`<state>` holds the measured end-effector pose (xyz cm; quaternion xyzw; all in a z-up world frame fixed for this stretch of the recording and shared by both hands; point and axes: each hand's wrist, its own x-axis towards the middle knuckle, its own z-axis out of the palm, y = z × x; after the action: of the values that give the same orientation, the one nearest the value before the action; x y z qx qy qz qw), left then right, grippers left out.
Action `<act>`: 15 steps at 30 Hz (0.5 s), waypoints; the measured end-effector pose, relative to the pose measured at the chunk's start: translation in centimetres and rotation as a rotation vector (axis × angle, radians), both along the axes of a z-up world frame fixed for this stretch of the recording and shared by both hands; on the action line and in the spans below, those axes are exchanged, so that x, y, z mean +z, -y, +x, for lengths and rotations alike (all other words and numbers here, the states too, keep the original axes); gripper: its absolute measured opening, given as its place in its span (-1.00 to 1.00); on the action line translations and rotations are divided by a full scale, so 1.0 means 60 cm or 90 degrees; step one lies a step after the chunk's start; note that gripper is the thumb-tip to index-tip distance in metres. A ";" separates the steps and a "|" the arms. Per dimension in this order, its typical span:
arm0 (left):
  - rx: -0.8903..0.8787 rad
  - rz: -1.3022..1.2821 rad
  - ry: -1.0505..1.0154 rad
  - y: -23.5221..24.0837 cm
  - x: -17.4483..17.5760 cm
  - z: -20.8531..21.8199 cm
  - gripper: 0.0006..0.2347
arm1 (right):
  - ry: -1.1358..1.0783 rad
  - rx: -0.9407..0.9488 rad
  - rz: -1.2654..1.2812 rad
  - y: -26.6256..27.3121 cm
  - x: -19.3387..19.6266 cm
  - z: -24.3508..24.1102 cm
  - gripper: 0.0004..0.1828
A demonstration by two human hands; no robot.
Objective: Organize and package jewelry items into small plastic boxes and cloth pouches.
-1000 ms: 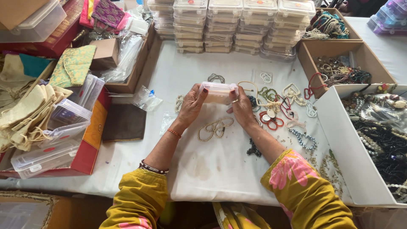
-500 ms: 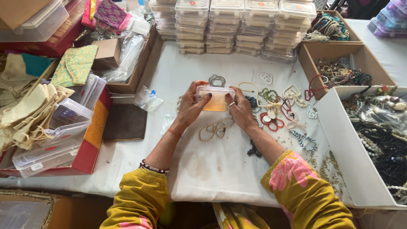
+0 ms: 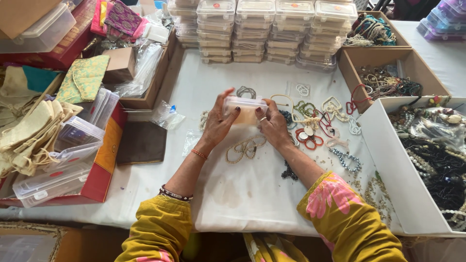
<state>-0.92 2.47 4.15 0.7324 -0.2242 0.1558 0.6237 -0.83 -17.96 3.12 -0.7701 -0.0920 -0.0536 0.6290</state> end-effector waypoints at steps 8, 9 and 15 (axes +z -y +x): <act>0.067 -0.048 -0.235 -0.008 -0.013 0.019 -0.38 | 0.230 -0.038 -0.113 -0.008 0.018 -0.019 -0.57; 0.040 -0.122 -0.305 -0.008 0.002 0.013 -0.36 | 0.266 -0.026 -0.122 -0.008 0.021 -0.022 -0.55; -0.053 -0.279 -0.332 -0.013 0.011 0.008 -0.42 | 0.308 -0.015 -0.164 -0.011 0.022 -0.019 -0.45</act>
<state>-0.46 3.28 4.78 0.5861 -0.0481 -0.0177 0.8086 -1.99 -17.29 4.47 -0.8094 -0.2367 -0.2316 0.4849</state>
